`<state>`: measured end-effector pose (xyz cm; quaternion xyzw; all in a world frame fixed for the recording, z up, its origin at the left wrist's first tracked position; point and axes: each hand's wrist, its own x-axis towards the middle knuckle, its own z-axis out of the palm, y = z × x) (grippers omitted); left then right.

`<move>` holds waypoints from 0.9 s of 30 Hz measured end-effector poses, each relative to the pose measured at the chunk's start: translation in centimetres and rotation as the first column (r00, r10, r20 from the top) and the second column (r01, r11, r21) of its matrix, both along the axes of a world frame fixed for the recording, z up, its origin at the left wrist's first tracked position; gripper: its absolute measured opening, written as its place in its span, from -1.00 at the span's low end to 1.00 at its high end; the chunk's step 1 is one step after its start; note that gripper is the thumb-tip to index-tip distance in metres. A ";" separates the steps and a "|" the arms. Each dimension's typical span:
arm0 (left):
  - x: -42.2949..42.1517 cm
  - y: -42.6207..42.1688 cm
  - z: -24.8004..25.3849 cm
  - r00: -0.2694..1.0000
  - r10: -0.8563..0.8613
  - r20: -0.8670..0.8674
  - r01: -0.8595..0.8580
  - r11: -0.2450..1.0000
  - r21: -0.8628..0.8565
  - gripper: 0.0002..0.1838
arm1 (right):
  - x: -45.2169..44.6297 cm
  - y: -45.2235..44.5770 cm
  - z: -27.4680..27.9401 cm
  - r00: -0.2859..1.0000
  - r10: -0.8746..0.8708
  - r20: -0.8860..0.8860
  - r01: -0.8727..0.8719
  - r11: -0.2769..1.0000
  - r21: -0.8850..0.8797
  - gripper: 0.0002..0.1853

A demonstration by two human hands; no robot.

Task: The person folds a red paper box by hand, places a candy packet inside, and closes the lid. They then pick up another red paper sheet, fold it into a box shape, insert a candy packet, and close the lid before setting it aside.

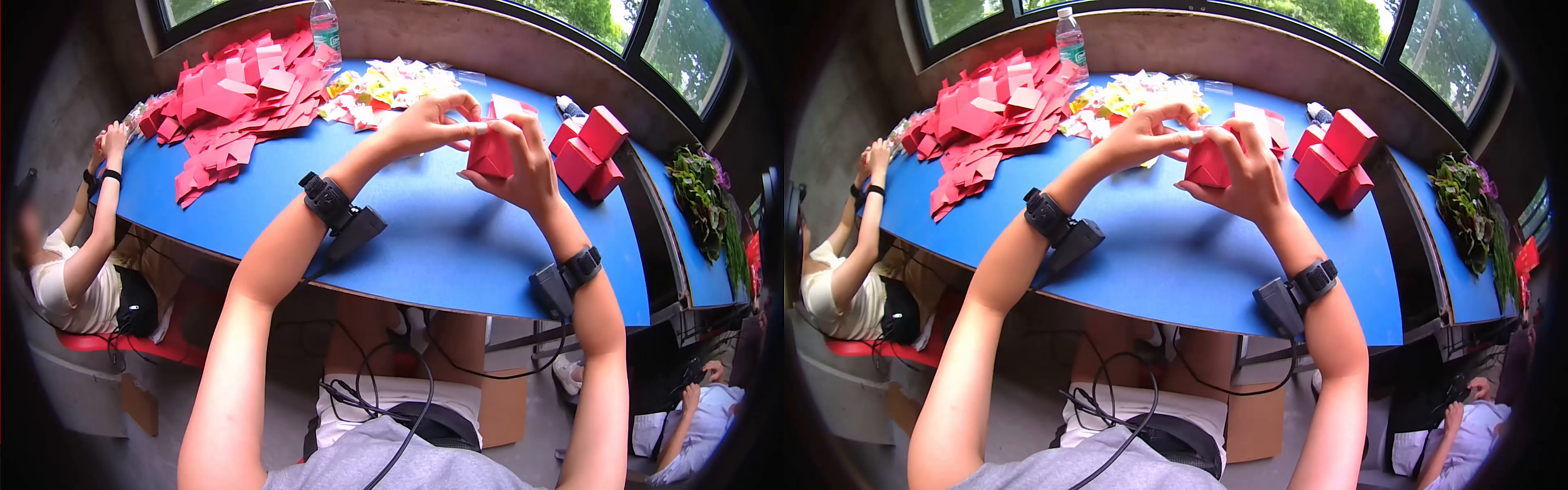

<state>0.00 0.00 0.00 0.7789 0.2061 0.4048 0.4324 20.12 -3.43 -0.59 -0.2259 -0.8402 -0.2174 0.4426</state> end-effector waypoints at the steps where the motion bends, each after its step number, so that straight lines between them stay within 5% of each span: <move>1: -0.2 0.0 0.2 1.000 -0.005 0.009 0.005 1.000 -0.022 -0.69 | 0.0 0.0 0.1 1.000 0.022 0.001 -0.022 1.000 -0.001 -0.21; 27: -0.5 -0.2 0.5 0.984 -0.012 -0.175 0.012 1.000 -0.004 -0.71 | 0.5 0.4 -0.6 0.996 0.070 0.064 -0.071 0.997 0.014 -0.22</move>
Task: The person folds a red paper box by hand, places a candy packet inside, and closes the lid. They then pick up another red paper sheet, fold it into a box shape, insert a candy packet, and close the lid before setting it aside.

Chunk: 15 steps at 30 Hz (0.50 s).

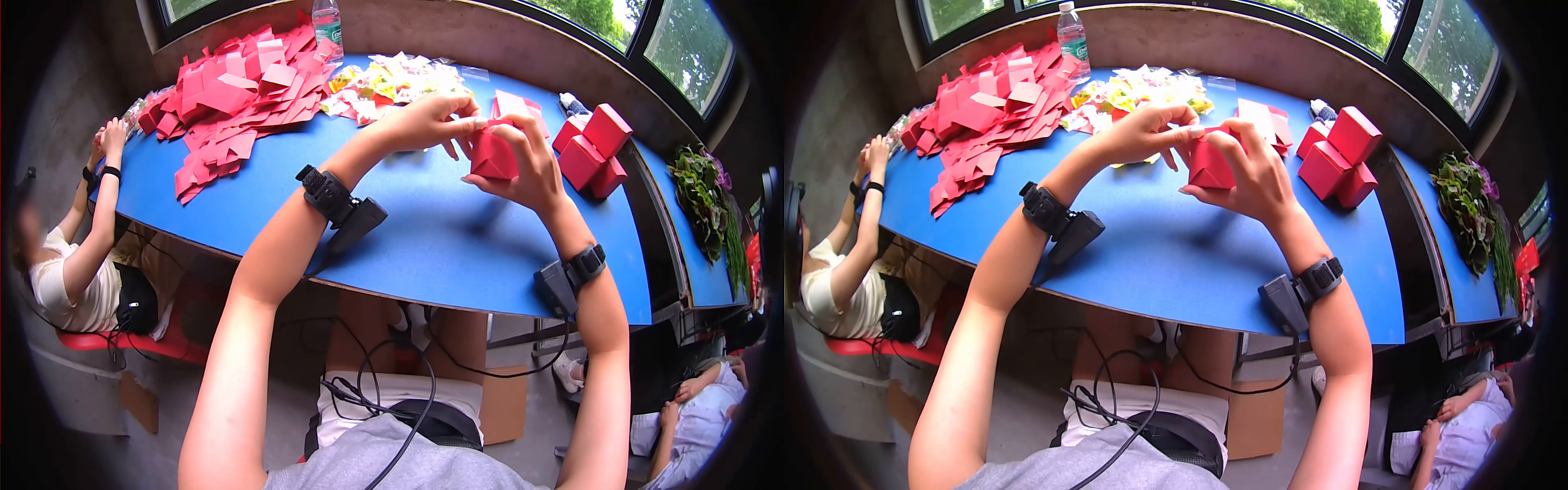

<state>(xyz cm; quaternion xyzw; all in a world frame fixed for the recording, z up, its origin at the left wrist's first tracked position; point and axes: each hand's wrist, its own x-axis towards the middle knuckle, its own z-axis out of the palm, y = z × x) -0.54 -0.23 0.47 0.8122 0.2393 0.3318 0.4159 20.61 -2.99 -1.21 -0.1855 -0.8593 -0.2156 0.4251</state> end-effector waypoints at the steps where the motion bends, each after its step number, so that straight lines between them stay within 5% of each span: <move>1: 0.1 -0.2 0.1 1.000 0.004 -0.010 -0.004 1.000 0.011 -0.70 | 0.0 -0.1 0.0 1.000 -0.001 -0.001 0.001 1.000 -0.002 -0.22; 15: 0.0 -1.0 1.1 0.947 0.196 -0.255 -0.137 0.963 0.232 -0.73 | -0.3 -0.4 0.1 0.999 -0.008 0.050 0.008 1.000 0.013 -0.30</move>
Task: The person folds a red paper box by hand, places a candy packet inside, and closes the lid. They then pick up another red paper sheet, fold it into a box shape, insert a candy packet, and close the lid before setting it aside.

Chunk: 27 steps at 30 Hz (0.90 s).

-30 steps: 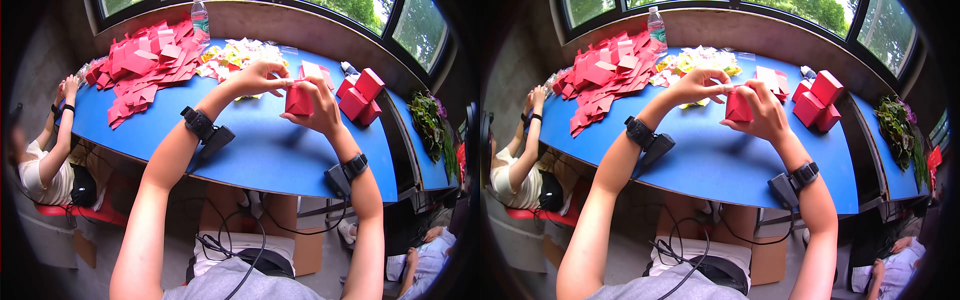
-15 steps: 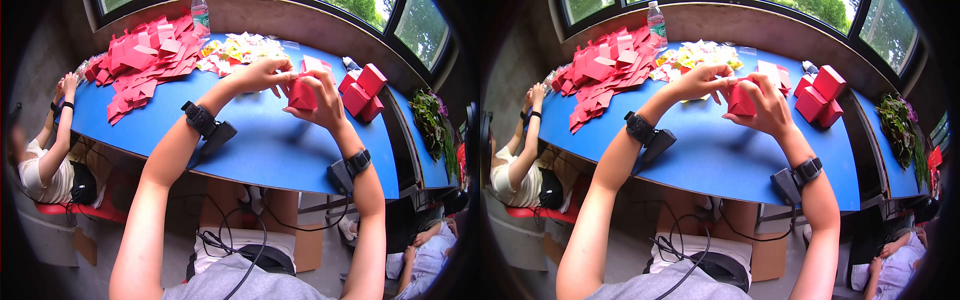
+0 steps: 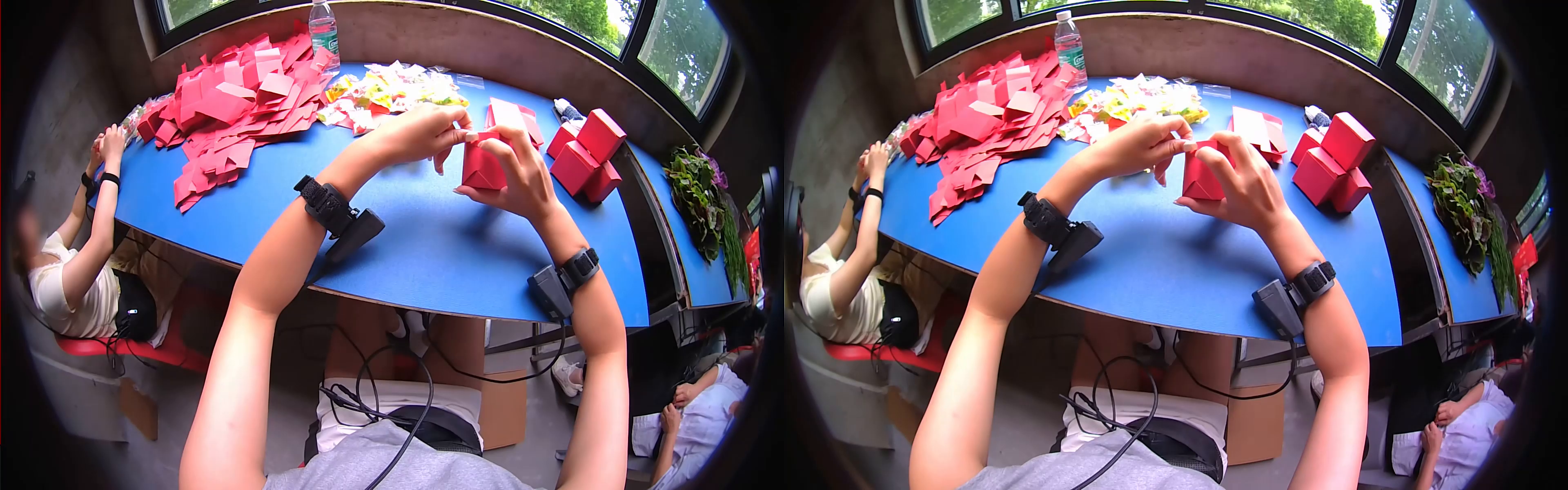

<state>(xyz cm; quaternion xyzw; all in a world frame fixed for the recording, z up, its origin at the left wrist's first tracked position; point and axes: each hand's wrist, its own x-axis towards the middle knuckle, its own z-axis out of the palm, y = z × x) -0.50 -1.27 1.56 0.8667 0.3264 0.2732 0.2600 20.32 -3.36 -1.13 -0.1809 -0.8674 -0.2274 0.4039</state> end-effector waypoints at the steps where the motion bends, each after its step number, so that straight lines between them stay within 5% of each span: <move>1: 0.0 0.2 -0.2 1.000 0.000 0.000 0.000 1.000 0.000 -0.73 | 0.0 0.0 0.0 1.000 0.001 0.001 -0.001 1.000 0.002 -0.30; 7: -0.5 0.6 -0.4 0.995 -0.090 0.046 0.088 0.995 0.045 -0.78 | 0.0 0.1 -0.1 0.999 0.026 -0.027 -0.027 0.998 -0.055 -0.29; 16: 0.0 -0.2 0.1 0.999 0.026 -0.041 -0.019 0.984 0.175 -0.83 | -0.1 0.2 -0.1 0.999 0.032 -0.020 -0.034 0.997 -0.063 -0.28; 22: -0.1 -0.1 -0.2 0.999 0.022 -0.026 -0.019 0.993 0.116 -0.85 | -0.1 0.2 -0.2 0.998 0.050 -0.034 -0.052 0.996 -0.076 -0.27; 27: -0.5 0.2 -0.3 0.987 -0.097 0.131 0.113 0.987 -0.118 -0.85 | 0.0 0.1 -0.1 0.999 0.010 -0.031 -0.012 0.997 -0.073 -0.27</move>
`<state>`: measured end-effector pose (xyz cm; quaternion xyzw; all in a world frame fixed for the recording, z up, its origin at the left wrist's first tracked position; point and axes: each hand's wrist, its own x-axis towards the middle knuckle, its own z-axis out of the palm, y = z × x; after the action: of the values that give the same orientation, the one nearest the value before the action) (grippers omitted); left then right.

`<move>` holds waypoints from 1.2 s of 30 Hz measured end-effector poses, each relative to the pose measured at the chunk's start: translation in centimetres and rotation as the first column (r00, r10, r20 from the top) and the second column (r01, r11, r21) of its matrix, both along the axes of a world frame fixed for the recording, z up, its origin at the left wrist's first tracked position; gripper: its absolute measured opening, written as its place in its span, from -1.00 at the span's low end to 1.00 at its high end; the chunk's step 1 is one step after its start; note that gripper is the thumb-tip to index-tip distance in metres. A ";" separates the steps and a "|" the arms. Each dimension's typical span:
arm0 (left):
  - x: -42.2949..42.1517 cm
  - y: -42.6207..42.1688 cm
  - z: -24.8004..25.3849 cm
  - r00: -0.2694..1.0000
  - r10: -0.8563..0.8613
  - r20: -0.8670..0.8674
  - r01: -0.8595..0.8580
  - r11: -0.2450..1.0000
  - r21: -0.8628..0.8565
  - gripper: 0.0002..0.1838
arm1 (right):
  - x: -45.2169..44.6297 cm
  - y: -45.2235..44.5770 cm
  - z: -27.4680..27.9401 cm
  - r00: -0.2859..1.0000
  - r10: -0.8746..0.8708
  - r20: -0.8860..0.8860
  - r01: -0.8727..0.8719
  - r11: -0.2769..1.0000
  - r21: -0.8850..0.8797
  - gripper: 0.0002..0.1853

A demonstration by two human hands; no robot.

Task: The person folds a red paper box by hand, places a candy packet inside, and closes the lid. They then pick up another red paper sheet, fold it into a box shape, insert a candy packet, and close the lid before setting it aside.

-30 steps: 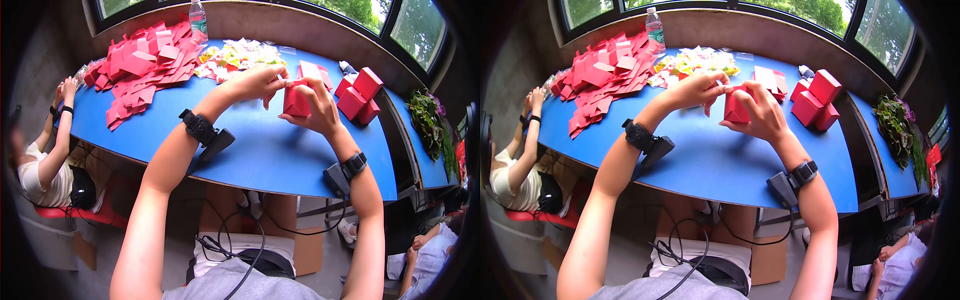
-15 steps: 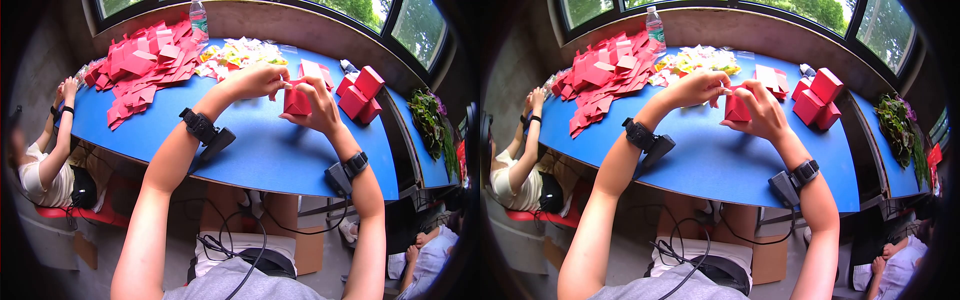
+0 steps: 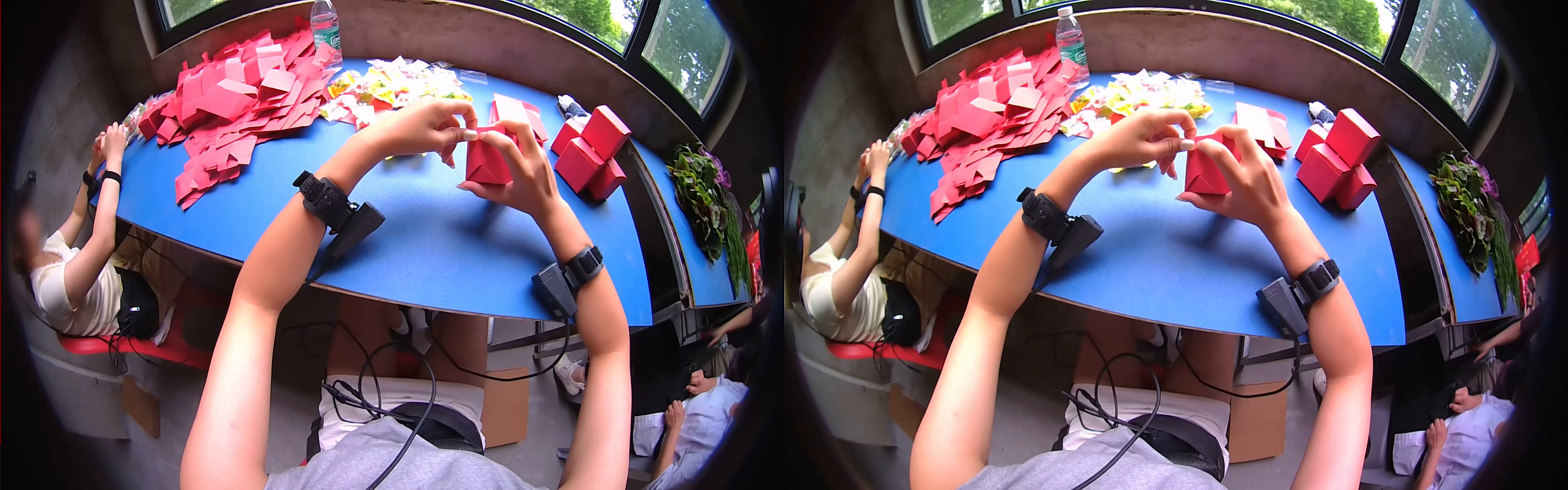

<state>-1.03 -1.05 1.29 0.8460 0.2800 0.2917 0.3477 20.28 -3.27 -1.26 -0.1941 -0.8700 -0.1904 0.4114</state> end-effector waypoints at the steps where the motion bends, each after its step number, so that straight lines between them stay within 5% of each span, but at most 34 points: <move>1: -0.1 0.1 0.0 1.000 0.001 0.000 -0.001 1.000 -0.001 -0.85 | 0.0 0.0 0.0 1.000 -0.010 -0.005 0.010 1.000 -0.005 -0.26; 13: -0.3 0.3 0.0 0.999 -0.048 -0.012 0.047 0.997 -0.068 -0.86 | 0.1 0.1 0.0 0.998 -0.058 -0.025 0.059 0.997 0.044 -0.25; 16: -0.2 0.3 0.0 0.995 -0.084 0.058 0.090 0.990 -0.113 -0.80 | 0.0 -0.2 0.2 0.996 -0.079 -0.032 0.080 0.995 0.059 -0.27; 18: -0.2 0.1 0.2 0.994 -0.089 -0.056 0.093 0.993 0.067 -0.65 | 0.0 -0.2 0.2 0.996 -0.084 -0.036 0.086 0.994 0.064 -0.28; 24: 0.2 0.0 0.2 0.997 -0.071 -0.013 0.072 0.994 0.087 -0.47 | 0.0 0.0 0.2 0.995 -0.083 -0.055 0.088 0.992 0.094 -0.31; 36: 0.7 0.5 -0.2 0.970 -0.150 0.189 0.142 0.988 0.056 -0.58 | 0.3 0.8 0.0 0.990 0.023 -0.142 -0.021 1.000 0.019 -0.11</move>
<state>-0.32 -0.53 1.12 0.8392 0.1759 0.3514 0.3759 20.59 -2.45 -1.28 -0.1939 -0.8388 -0.1794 0.4760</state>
